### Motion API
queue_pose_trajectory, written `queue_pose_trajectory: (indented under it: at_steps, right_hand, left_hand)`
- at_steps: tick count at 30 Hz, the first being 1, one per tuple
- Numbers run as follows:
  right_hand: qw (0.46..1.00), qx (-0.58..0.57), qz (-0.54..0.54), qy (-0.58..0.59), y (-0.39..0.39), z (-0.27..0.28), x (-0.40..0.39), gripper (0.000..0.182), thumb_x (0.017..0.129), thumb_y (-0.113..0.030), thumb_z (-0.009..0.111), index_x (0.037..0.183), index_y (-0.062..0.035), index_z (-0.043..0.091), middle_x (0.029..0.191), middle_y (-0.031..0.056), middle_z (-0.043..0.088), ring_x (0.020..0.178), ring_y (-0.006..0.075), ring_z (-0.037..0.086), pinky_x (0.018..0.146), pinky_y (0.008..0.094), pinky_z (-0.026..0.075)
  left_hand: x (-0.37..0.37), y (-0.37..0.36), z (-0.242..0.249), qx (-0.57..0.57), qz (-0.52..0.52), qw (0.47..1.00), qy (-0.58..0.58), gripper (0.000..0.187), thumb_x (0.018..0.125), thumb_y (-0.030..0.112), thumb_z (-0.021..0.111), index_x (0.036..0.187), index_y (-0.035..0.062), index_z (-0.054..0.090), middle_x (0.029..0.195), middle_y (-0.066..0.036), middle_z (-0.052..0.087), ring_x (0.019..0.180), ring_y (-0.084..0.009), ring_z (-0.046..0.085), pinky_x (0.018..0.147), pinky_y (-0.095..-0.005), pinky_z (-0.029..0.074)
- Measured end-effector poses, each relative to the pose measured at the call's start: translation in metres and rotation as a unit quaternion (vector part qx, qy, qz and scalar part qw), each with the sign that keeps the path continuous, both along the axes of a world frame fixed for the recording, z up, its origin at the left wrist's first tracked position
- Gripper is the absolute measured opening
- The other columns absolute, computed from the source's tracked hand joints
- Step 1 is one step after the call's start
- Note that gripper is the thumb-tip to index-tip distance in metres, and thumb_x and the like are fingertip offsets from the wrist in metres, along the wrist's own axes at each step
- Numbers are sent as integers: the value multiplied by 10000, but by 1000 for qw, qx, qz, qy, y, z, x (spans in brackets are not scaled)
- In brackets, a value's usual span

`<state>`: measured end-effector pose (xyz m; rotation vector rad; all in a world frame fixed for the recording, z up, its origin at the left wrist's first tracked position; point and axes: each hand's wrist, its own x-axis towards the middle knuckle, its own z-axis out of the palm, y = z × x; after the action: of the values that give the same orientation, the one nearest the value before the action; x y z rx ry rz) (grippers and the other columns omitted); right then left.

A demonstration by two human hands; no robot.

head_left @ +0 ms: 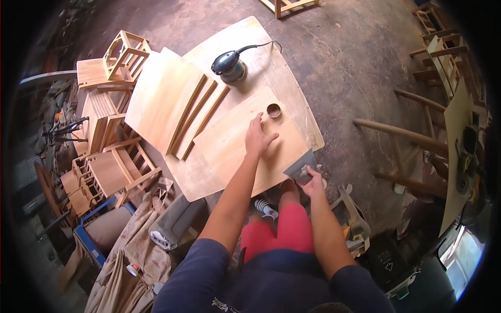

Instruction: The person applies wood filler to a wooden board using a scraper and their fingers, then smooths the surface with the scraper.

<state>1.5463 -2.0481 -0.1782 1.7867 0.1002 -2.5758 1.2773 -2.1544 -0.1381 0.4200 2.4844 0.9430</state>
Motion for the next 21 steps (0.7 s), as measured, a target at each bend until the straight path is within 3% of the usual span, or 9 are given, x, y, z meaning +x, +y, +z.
queue_pose_trajectory:
  at_steps: [4,5,9,14,16,21]
  right_hand:
    - [999,-1,21,26,-7,-13,-3,316,955,-233,619,1254,-133,597,1201,72,678,1132,285,634,977,515,481]
    - [999,0,26,29,-9,-18,-4,313,955,-234,619,1249,-129,600,1196,73,679,1125,285,638,971,514,487]
    - [999,21,39,10,-6,-8,-15,293,948,-239,631,1220,-130,614,1178,70,687,1098,284,649,967,513,493]
    - [996,47,77,-11,15,13,-35,234,939,-269,646,1131,-135,637,1088,55,706,1028,281,663,921,518,498]
    - [994,47,101,5,33,7,-44,207,934,-280,656,1099,-155,640,1056,41,709,1006,272,664,884,489,497]
    - [985,141,95,-7,51,1,-73,189,941,-276,657,1087,-156,652,1036,46,710,925,240,678,826,452,520]
  left_hand:
    - [-14,46,-11,-32,4,998,55,756,689,285,847,1355,127,525,1248,-90,592,1177,-307,567,973,-445,447]
    - [-16,53,-15,-42,26,998,49,635,708,258,815,1279,129,569,1233,-77,598,1165,-296,574,959,-441,441]
    - [-12,35,-23,42,66,996,48,551,715,241,789,1213,114,591,1160,-100,646,1111,-316,603,945,-444,457]
    - [18,-54,25,98,198,975,6,543,722,184,806,1198,63,576,1118,-145,668,1053,-302,658,914,-378,514]
    - [37,-111,28,64,210,973,75,554,727,187,812,1207,52,569,1099,-147,667,1031,-284,668,909,-370,517]
    - [83,-238,37,-46,239,968,58,537,715,205,826,1177,63,594,1052,-142,682,1002,-310,669,884,-389,523]
